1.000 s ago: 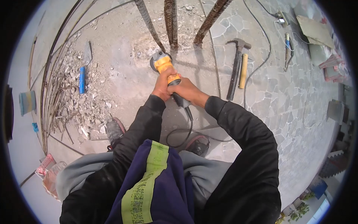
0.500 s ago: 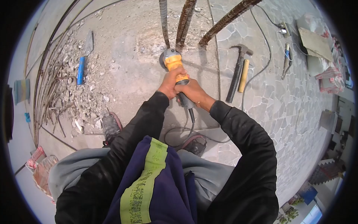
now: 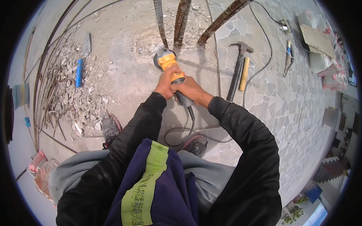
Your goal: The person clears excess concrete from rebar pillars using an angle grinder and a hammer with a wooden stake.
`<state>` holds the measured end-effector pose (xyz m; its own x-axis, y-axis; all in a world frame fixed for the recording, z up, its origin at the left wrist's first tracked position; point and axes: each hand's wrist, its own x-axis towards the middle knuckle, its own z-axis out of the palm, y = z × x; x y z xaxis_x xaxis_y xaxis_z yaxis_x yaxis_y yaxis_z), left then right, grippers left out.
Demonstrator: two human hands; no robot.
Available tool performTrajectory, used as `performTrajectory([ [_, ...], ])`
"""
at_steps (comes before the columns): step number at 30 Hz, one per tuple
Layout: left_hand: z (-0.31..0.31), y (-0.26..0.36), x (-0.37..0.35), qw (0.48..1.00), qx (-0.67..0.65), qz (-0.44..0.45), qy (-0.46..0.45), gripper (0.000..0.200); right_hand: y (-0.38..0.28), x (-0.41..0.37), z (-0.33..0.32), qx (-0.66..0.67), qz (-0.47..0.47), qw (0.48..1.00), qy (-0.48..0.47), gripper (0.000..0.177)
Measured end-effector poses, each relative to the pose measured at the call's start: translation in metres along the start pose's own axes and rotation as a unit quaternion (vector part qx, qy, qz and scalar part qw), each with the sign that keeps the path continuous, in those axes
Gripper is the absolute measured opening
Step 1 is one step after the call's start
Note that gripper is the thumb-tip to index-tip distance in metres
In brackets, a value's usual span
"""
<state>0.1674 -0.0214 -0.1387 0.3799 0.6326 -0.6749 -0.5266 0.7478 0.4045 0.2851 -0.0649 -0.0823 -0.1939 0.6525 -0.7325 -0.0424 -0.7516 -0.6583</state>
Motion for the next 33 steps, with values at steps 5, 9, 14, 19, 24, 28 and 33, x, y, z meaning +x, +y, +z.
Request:
performTrajectory([
  [5, -0.009, 0.001, 0.001, 0.999, 0.023, -0.004, -0.031, 0.023, 0.005, 0.003, 0.003, -0.011, -0.013, 1.0, -0.004, 0.021],
  [9, -0.004, -0.002, 0.004, 1.0, -0.003, 0.003, -0.016, 0.021, 0.003, 0.0, 0.001, -0.019, -0.005, 1.0, 0.007, 0.021],
  [14, 0.001, -0.005, 0.004, 1.0, 0.0, 0.002, -0.011, 0.02, 0.005, 0.0, -0.004, 0.004, 0.0, 1.0, 0.014, 0.027],
  [19, 0.005, -0.003, -0.001, 1.0, 0.018, -0.004, -0.011, 0.023, 0.004, -0.003, -0.005, -0.002, -0.004, 1.0, 0.002, 0.024],
  [24, 0.003, -0.005, 0.004, 1.0, 0.019, -0.01, -0.01, 0.024, 0.004, -0.003, -0.005, -0.008, -0.001, 1.0, 0.006, 0.025],
  [28, 0.005, -0.006, 0.007, 0.999, 0.033, -0.028, 0.0, 0.026, -0.003, -0.008, -0.005, -0.003, 0.012, 1.0, 0.014, 0.024],
  [33, 0.01, -0.007, 0.007, 0.999, 0.023, -0.026, -0.008, 0.023, 0.0, -0.009, -0.008, -0.02, 0.015, 0.999, 0.022, 0.029],
])
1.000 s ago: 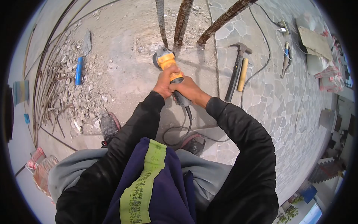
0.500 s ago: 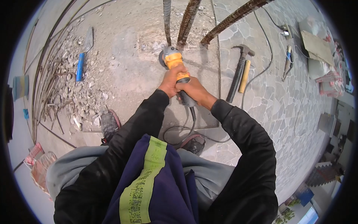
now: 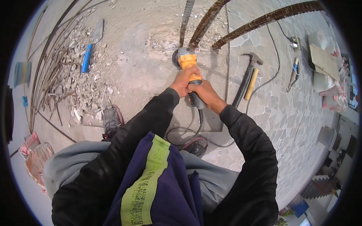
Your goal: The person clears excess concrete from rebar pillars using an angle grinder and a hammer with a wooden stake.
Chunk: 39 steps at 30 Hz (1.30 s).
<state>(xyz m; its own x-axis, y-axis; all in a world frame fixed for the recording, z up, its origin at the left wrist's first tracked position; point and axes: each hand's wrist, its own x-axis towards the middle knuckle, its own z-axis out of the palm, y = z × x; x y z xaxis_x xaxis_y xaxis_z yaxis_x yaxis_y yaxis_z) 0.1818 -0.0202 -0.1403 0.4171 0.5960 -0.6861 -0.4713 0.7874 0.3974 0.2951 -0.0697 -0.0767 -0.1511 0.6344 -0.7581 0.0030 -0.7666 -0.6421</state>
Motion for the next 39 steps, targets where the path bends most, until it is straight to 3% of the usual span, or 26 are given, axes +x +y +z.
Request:
performTrajectory([
  [39, -0.0029, 0.002, -0.0012, 1.0, -0.01, 0.011, -0.001, 0.021, -0.0055, 0.0025, -0.0004, -0.029, 0.007, 1.0, -0.003, 0.025],
])
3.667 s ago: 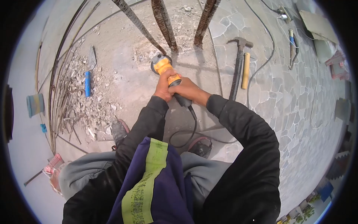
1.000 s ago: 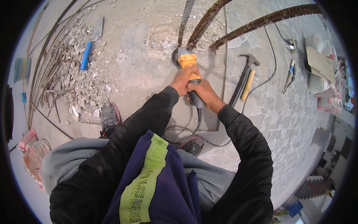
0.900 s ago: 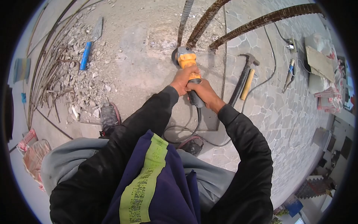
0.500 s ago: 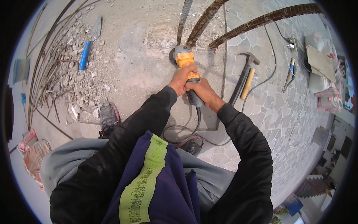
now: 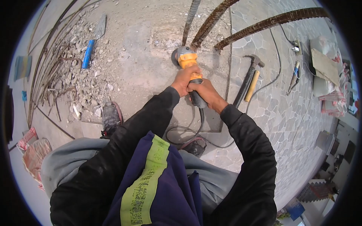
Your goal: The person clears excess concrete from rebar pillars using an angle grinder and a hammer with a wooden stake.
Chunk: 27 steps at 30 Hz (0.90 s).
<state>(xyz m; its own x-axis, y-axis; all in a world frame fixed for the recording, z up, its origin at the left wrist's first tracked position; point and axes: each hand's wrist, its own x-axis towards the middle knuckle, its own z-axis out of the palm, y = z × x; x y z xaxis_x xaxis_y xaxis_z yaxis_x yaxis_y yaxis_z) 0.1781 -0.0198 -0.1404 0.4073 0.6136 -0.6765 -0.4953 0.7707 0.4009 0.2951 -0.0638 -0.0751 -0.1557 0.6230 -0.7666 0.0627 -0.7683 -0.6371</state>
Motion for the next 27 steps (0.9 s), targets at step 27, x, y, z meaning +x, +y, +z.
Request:
performTrajectory([
  [27, -0.004, -0.001, 0.0, 1.0, 0.009, 0.021, 0.015, 0.026, 0.007, 0.005, 0.004, 0.034, -0.018, 0.999, -0.007, 0.021],
])
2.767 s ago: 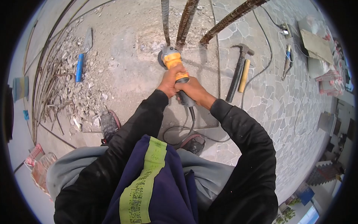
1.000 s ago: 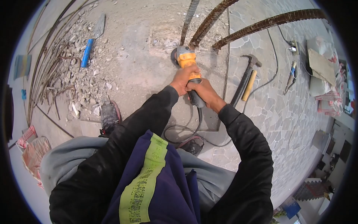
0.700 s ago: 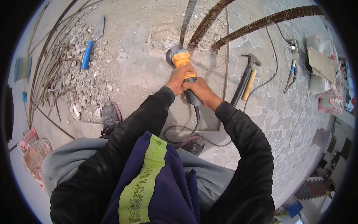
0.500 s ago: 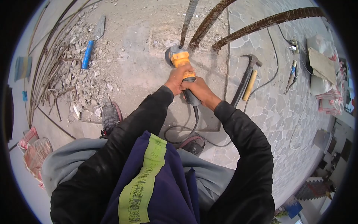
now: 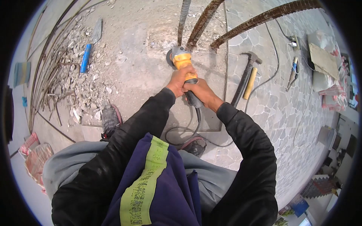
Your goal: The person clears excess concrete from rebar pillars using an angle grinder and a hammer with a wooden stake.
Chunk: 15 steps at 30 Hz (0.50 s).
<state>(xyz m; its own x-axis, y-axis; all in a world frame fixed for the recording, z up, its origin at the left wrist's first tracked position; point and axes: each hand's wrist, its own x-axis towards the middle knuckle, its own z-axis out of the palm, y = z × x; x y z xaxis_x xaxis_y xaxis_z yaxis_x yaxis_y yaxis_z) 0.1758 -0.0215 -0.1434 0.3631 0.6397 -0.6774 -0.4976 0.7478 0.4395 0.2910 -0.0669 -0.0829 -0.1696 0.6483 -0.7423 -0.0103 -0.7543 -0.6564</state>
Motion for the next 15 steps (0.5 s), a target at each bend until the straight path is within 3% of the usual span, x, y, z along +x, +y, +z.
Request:
performTrajectory([
  [15, 0.0013, 0.0, 0.0005, 1.0, -0.006, -0.007, 0.009, 0.026, 0.0025, 0.0028, -0.004, 0.009, 0.004, 1.0, -0.007, 0.026],
])
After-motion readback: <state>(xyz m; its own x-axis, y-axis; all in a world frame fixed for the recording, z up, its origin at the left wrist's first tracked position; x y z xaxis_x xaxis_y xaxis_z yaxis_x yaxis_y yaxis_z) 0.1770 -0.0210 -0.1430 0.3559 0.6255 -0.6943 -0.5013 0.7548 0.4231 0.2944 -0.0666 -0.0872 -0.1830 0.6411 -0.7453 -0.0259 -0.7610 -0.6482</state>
